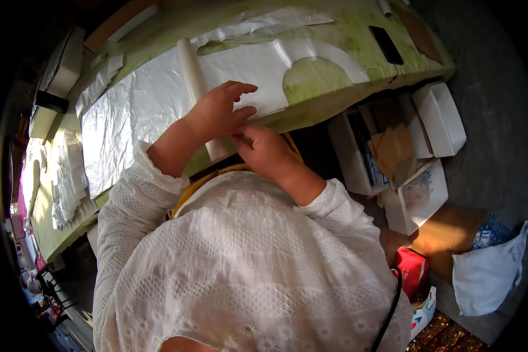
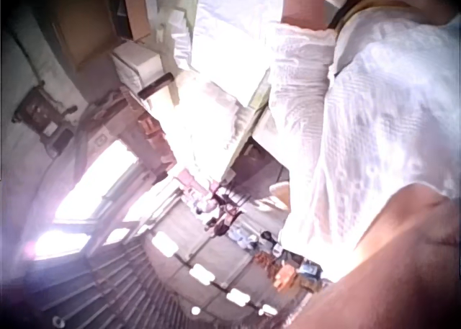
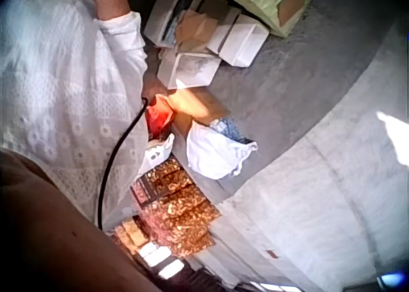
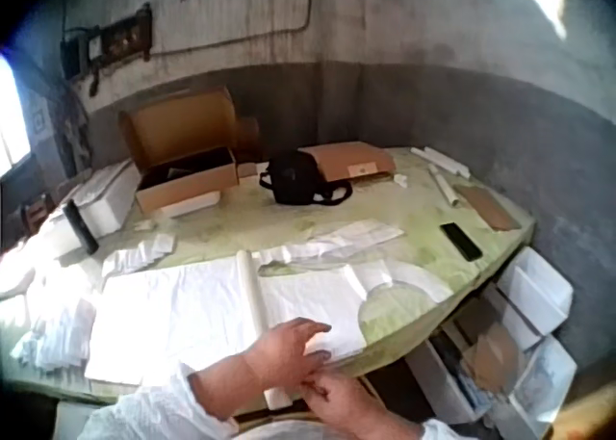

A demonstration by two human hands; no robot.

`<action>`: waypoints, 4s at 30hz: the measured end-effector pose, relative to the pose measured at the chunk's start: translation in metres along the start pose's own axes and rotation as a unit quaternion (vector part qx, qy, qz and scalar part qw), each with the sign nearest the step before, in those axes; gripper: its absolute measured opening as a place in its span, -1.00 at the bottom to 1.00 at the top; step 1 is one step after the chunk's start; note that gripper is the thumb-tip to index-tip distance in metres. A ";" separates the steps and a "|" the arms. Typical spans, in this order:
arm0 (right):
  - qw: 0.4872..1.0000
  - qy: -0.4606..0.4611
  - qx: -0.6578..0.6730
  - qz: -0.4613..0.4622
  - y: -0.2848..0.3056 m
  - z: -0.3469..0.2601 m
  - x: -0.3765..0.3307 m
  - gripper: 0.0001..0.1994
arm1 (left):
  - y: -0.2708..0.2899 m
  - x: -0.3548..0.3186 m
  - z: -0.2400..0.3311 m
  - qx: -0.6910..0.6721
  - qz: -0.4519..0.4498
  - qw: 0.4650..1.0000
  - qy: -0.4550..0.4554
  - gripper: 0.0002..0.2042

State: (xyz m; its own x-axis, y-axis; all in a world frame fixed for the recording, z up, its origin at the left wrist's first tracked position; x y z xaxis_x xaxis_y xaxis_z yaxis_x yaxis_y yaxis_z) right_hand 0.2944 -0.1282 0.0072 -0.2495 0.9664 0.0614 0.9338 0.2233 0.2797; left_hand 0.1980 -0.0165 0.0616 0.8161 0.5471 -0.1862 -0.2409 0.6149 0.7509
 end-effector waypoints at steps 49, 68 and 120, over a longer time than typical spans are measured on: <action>0.978 0.062 0.156 0.124 0.050 0.040 0.069 -0.76 | 0.068 -0.034 -0.085 -0.383 0.130 0.906 0.125 -0.51; 0.815 0.108 0.528 0.215 0.096 0.066 0.051 -0.76 | 0.066 -0.006 -0.046 -0.126 0.107 0.981 0.100 -0.59; 0.985 0.078 0.109 0.108 0.038 0.024 0.050 -0.83 | 0.009 -0.069 -0.119 -0.056 0.225 0.967 0.103 -0.40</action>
State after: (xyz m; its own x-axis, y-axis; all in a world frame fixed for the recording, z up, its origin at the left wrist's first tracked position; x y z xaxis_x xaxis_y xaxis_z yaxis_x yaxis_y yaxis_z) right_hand 0.3233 -0.0679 -0.0024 -0.0598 0.9669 0.2482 0.9981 0.0535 0.0321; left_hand 0.0773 0.0189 0.0059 0.4964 0.8680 0.0117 -0.6120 0.3404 0.7138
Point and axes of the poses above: each hand's wrist, its own x-axis towards the middle knuckle, its own y-axis out of the back of the hand, z = x × y, the point moved 4 cm from there along x, towards the middle knuckle, and after that the axes turned 15 degrees about -z, right-handed, at the moved point
